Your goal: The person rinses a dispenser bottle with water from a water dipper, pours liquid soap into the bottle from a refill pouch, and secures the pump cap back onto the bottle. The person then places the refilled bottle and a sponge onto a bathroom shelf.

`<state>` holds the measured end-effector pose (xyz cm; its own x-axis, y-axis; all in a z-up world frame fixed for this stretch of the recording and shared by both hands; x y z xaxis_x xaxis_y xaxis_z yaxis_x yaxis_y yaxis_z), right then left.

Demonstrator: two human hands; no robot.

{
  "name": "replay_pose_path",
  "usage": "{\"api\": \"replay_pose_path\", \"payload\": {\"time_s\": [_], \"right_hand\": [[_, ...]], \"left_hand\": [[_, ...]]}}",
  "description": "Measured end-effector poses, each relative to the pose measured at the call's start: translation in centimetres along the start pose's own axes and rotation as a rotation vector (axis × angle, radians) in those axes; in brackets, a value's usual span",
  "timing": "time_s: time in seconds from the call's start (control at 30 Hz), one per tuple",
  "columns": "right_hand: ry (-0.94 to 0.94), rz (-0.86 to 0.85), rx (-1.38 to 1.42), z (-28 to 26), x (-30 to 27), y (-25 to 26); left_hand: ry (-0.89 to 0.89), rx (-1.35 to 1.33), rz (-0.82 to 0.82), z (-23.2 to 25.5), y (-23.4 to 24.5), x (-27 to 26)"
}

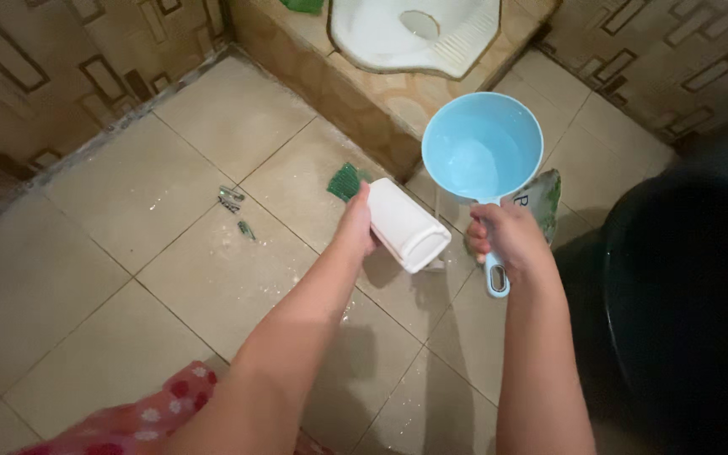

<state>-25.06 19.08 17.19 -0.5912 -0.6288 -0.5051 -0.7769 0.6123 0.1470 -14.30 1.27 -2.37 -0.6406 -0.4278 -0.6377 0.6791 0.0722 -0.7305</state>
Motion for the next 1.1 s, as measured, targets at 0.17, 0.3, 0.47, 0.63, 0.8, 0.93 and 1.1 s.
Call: {"api": "replay_pose_path", "payload": {"time_s": [0.17, 0.3, 0.47, 0.63, 0.8, 0.93, 1.1], "right_hand": [[-0.029, -0.004, 0.006, 0.8, 0.8, 0.0], [-0.064, -0.021, -0.031, 0.7, 0.9, -0.1], [-0.064, 0.029, -0.094, 0.5, 0.9, -0.2], [-0.075, 0.051, -0.124, 0.3, 0.8, -0.5], [-0.064, 0.014, -0.067, 0.5, 1.2, -0.4], [-0.014, -0.051, 0.023, 0.6, 1.4, -0.6], [-0.007, -0.002, -0.060, -0.1, 0.9, -1.1]], "left_hand": [[-0.022, -0.021, 0.024, -0.2, 0.7, 1.2], [-0.008, -0.036, 0.030, -0.8, 0.0, 0.4], [-0.026, -0.035, 0.059, -0.7, 0.0, -0.1], [0.029, -0.127, 0.007, -1.3, 1.6, 3.0], [0.102, -0.105, 0.020, -1.2, 2.7, 3.9], [0.022, 0.044, 0.103, -0.6, 2.3, 2.1], [0.134, -0.081, -0.149, -0.2, 1.0, 1.5]]}}
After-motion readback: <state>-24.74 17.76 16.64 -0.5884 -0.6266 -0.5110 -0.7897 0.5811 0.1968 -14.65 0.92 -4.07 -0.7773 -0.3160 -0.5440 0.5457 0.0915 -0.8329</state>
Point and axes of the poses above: each hand's wrist, its own x-axis towards the middle knuckle, its own y-axis out of the back of the hand, z = x × y, the point moved 3 cm from there along x, towards the middle knuckle, and after that the axes turned 13 degrees about -x, right-handed, at the moved point
